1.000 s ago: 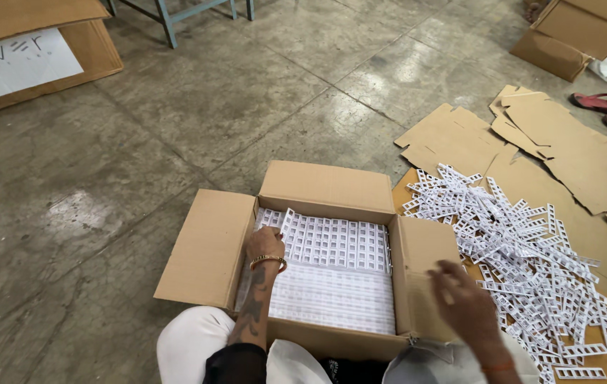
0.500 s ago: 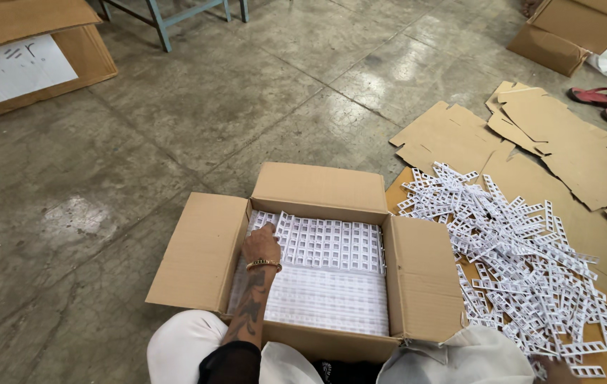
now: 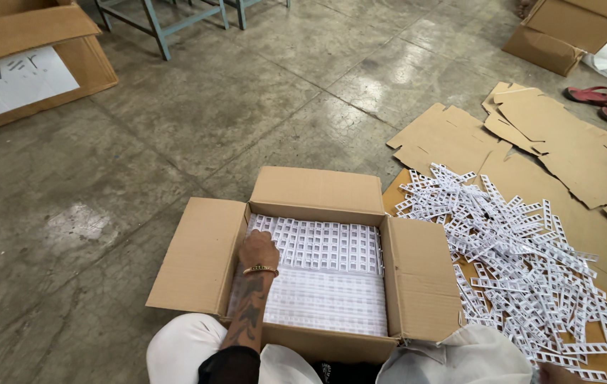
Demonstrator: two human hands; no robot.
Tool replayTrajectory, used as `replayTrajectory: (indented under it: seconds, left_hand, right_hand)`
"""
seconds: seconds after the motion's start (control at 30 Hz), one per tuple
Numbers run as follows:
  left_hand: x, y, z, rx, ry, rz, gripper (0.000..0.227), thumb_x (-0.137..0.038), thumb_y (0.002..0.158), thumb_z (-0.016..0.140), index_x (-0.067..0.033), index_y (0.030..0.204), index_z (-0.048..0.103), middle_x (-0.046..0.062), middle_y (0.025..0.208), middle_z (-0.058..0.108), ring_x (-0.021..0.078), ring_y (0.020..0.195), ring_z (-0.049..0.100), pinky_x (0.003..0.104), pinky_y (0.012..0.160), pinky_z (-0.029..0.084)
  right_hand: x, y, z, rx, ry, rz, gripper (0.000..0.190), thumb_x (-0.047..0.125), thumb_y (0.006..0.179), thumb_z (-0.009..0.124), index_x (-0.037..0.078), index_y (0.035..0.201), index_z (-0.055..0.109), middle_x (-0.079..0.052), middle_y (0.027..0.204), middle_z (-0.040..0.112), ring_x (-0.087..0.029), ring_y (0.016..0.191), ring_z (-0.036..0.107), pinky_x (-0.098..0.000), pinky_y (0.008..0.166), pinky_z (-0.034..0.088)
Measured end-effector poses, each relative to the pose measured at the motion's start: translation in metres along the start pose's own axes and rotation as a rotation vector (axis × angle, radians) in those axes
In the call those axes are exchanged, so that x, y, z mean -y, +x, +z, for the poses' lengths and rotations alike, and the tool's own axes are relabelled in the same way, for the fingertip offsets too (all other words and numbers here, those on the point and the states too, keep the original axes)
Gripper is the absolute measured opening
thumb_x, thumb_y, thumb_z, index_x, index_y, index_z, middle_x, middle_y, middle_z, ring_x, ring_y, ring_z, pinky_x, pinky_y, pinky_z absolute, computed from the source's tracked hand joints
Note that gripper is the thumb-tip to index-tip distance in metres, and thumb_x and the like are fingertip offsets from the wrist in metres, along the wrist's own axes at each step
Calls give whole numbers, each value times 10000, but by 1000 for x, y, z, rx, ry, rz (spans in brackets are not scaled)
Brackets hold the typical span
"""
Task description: The person sits on the floor and packs small white plastic clips into a cardboard box. They pick up clips from a large pile on the floor and place them into the box, arranging them in neat rows. The person occasionally picks up multiple clips at once to speed up the process.
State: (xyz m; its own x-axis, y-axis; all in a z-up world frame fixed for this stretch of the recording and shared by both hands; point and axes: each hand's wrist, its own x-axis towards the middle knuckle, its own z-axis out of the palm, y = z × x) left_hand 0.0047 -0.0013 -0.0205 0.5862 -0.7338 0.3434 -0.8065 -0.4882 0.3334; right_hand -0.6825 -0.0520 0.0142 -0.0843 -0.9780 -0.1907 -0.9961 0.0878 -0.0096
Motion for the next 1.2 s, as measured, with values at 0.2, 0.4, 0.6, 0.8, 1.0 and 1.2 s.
replayTrajectory:
  seconds: [0.2,0.4,0.6,0.8,1.0,1.2]
  left_hand:
    - [-1,17,-65,-47,-591,-462,179,-262,827,789,-98,890,829,122,834,782,284,757,736,407,683,577]
    - [-54,-6,-51,419,-1487,-448,234,-156,922,662,-28,1065,795,114,855,793,136,653,708,245,549,566]
    - [-125,-68,-73,790,-1723,-498,213,-192,962,667,-3,1003,758,90,865,771,160,754,766,284,668,634]
    - [-85,-48,-60,533,-1749,-475,154,-130,992,691,13,976,743,93,862,749,141,723,711,282,651,605]
    - [30,30,-100,-112,-1490,-264,159,-159,1046,623,-21,1028,699,50,881,721,103,737,692,249,640,599]
    - [76,28,-128,-298,-1582,-693,167,-179,1010,670,-21,978,712,39,833,721,77,668,656,223,564,535]
  right_hand:
    - [-4,7,-54,-590,105,3,318,159,850,740,134,1166,719,-119,1040,774,-263,927,752,-401,850,619]
    - [146,-32,-128,-1053,254,-570,198,50,924,682,56,1114,740,-126,1007,748,-256,859,718,-393,772,606]
    - [361,-120,-115,-863,328,-1179,232,-43,774,694,31,989,738,-91,1032,738,-241,916,721,-351,700,591]
    - [427,-164,-122,-719,393,-1298,249,63,804,754,17,1048,743,-103,1059,727,-250,913,710,-368,735,587]
    - [467,-125,-95,-486,553,-1129,80,122,868,748,94,943,758,-50,936,726,-250,825,714,-368,706,581]
    - [552,-80,-45,-221,535,-1043,69,161,854,755,104,877,785,-59,829,684,-241,701,685,-398,648,547]
